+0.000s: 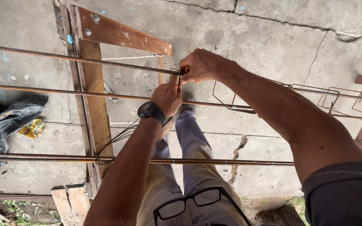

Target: The person ties steel rebar rods together using wire and a rebar tying tool. They wrap the wire around the intersections of the rods and twist it to secure the structure.

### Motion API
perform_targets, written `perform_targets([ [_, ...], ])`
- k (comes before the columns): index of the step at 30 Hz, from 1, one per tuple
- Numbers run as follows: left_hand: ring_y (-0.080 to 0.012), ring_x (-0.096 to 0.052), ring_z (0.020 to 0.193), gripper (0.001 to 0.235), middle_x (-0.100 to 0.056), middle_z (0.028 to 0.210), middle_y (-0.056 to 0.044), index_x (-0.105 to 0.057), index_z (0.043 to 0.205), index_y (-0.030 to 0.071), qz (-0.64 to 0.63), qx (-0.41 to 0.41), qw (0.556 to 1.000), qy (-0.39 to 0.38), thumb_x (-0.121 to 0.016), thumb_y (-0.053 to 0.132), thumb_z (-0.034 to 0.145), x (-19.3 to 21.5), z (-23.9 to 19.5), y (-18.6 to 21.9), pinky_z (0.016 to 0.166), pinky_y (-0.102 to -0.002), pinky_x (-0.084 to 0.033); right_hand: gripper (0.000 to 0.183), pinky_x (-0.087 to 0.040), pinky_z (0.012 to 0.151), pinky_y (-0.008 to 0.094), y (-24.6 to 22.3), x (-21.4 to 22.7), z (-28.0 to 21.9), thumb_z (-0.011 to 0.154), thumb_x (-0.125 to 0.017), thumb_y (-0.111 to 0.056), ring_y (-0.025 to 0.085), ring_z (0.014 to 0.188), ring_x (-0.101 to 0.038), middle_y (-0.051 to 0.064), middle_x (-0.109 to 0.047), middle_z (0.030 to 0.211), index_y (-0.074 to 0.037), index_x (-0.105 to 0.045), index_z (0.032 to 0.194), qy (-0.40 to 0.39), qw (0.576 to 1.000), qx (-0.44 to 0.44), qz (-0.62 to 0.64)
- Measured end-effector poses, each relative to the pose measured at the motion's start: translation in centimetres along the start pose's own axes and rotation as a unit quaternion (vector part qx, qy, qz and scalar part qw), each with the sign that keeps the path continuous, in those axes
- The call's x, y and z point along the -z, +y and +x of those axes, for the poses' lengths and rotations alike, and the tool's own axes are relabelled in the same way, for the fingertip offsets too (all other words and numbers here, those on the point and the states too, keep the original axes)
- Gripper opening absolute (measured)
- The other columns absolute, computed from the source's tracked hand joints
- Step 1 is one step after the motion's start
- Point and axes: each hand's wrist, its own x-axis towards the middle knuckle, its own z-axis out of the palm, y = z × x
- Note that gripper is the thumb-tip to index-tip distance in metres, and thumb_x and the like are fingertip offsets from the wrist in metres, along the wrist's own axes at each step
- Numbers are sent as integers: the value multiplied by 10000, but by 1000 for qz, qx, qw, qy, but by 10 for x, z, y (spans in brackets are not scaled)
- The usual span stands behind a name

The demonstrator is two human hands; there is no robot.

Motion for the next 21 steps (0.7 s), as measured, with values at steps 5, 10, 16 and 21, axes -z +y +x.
perform_targets([
  [5, -461, -719, 777, 326, -700, 806, -239, -457, 1292, 50, 29, 16, 999, -2, -375, 241, 1042, 1, -1, 7, 605, -563, -601, 318, -646, 665, 405, 17, -17, 8, 908, -785, -151, 348, 665, -732, 259, -724, 808, 5, -711, 1174, 34, 973, 89, -212],
  [10, -470, -716, 796, 357, -709, 828, -242, -434, 1349, 69, 15, 22, 1000, -2, -380, 239, 1040, -2, -1, 2, 636, -589, -594, 242, -616, 609, 454, 42, -38, 22, 875, -754, -243, 317, 657, -734, 135, -733, 763, -125, -653, 1061, 146, 890, 149, -406],
  [16, -480, -714, 808, 360, -709, 836, -253, -434, 1368, 66, -5, 13, 1000, 13, -390, 217, 1044, -4, -2, 2, 648, -600, -599, 218, -586, 600, 468, 57, -59, 29, 843, -720, -322, 278, 704, -721, 37, -687, 753, -192, -596, 967, 201, 881, 82, -420],
  [21, -474, -714, 822, 322, -707, 834, -248, -461, 1335, 58, -9, -4, 999, 31, -404, 179, 1042, -1, -7, 6, 671, -606, -598, 260, -535, 613, 494, 64, -55, 37, 818, -719, -378, 343, 725, -703, 64, -655, 721, -164, -574, 849, 175, 972, -84, -136],
])
